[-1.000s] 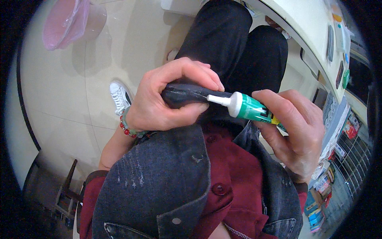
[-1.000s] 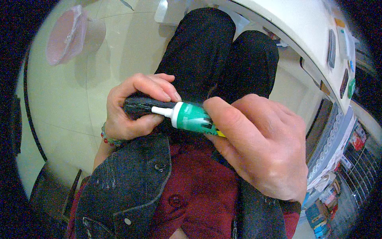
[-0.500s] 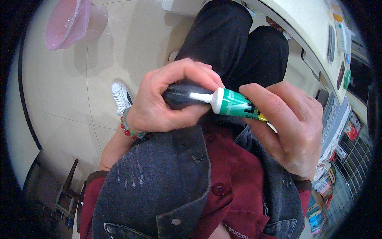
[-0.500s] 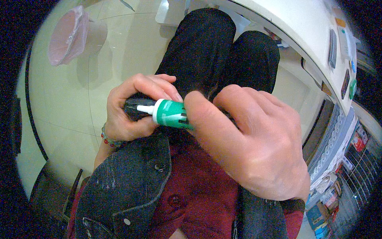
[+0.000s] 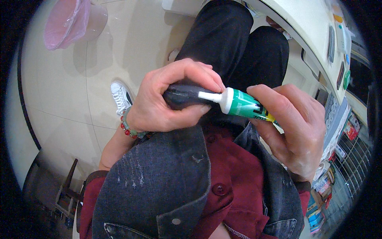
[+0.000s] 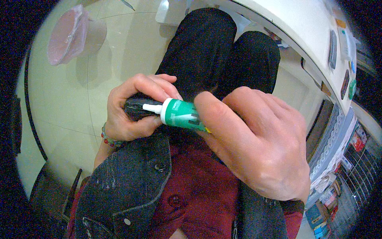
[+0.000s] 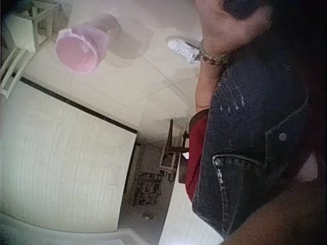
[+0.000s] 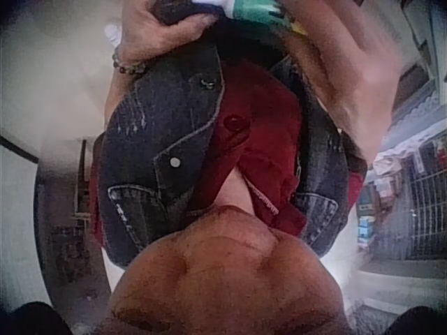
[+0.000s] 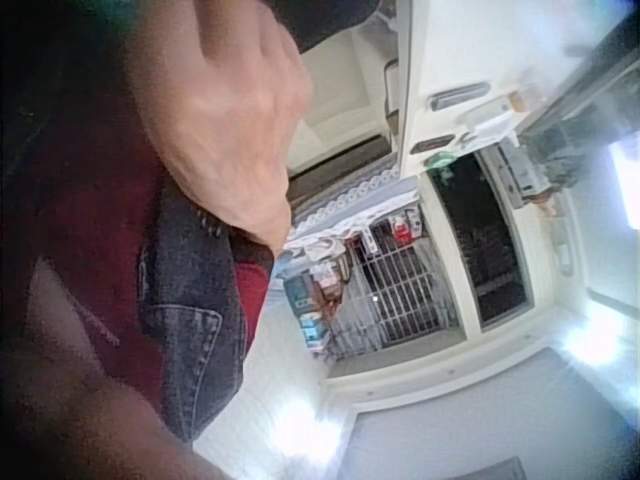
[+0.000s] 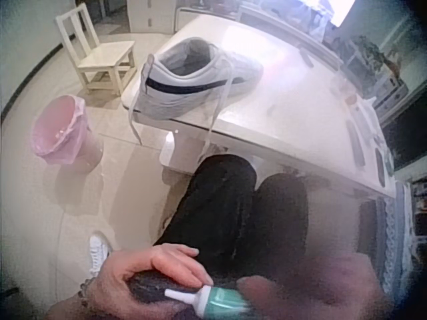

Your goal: The person holds a black shoe sole and applies glue from a green tube along a seam. They repeatedly press the glued area with their fingers to bond the layers. The person works on the same sole throughout the clip.

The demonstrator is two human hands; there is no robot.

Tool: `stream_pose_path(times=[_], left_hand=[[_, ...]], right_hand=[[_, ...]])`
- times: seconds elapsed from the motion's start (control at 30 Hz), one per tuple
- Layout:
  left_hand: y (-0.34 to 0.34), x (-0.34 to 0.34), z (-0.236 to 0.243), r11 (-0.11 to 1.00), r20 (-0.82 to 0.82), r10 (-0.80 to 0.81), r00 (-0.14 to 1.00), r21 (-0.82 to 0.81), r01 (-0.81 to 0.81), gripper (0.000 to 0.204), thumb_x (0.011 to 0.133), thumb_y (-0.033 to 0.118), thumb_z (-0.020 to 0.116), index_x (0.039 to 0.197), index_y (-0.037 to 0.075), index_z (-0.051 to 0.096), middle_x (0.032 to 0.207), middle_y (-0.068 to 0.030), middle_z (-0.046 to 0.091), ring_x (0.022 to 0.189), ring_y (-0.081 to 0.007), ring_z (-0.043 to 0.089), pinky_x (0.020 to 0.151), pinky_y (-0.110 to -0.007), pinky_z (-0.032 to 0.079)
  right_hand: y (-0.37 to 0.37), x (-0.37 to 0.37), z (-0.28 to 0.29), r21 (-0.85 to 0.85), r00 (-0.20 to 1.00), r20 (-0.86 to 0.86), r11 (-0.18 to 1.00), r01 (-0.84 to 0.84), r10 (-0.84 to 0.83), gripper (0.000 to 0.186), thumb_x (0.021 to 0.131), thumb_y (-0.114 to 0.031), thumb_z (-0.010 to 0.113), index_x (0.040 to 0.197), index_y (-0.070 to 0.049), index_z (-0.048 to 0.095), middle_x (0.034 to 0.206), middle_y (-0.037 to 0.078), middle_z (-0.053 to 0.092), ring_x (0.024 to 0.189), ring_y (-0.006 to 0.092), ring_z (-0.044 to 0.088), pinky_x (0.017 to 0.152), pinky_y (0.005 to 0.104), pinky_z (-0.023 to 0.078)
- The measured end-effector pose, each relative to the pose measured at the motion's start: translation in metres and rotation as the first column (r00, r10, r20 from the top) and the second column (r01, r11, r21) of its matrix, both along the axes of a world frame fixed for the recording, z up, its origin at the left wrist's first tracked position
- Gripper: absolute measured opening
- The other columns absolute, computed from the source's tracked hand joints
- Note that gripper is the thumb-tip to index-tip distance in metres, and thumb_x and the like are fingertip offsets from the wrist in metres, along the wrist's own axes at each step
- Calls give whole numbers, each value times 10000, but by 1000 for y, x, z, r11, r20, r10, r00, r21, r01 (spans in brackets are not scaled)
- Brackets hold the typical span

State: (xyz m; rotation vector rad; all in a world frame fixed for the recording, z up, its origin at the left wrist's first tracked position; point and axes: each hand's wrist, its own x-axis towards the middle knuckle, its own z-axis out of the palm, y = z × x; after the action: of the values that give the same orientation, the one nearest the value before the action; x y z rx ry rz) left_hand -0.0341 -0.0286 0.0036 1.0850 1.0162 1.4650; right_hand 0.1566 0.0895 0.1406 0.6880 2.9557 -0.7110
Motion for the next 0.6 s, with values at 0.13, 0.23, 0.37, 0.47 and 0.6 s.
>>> stream_pose_path(times=[0.13,0.23,0.37,0.47,0.6], left_hand=[[2,-3,-2,997,7,-42,999,70,41,345,706,-64,716,1038,18,675,1064,-123,706,1038,-225,678,983,-367,503],[3,-3,-4,996,5,-42,999,84,41,342,707,-62,718,1037,16,674,1060,-123,708,1034,-229,681,987,-374,502],[3,-3,-4,996,11,-41,999,85,40,344,705,-64,718,1036,16,673,1051,-123,713,1022,-234,685,988,-378,502],[3,-3,-3,996,26,-41,999,82,39,343,703,-66,716,1033,18,674,1047,-125,715,1020,-234,687,988,-375,503],[2,-3,-1,996,8,-41,999,76,40,355,700,-67,718,1042,22,676,1047,-121,714,1023,-225,685,983,-362,504]], right_hand=[[1,-1,-2,-5,1000,9,1000,1,-1,396,698,-123,811,1069,-33,708,811,99,625,714,270,636,622,369,476],[2,2,-1,-8,1000,6,1000,22,-22,395,691,-117,815,1063,-32,711,810,99,626,714,269,634,625,368,476],[2,5,-4,-43,999,-15,998,47,-47,398,686,-102,814,1065,-31,713,809,99,629,718,269,636,628,366,478],[1,5,-6,-55,999,-2,998,35,-36,399,687,-97,813,1068,-31,714,812,99,632,719,269,638,630,365,479],[1,3,-8,-77,1000,-12,997,23,-24,406,688,-105,813,1075,-32,711,826,101,640,719,270,640,629,365,482]])
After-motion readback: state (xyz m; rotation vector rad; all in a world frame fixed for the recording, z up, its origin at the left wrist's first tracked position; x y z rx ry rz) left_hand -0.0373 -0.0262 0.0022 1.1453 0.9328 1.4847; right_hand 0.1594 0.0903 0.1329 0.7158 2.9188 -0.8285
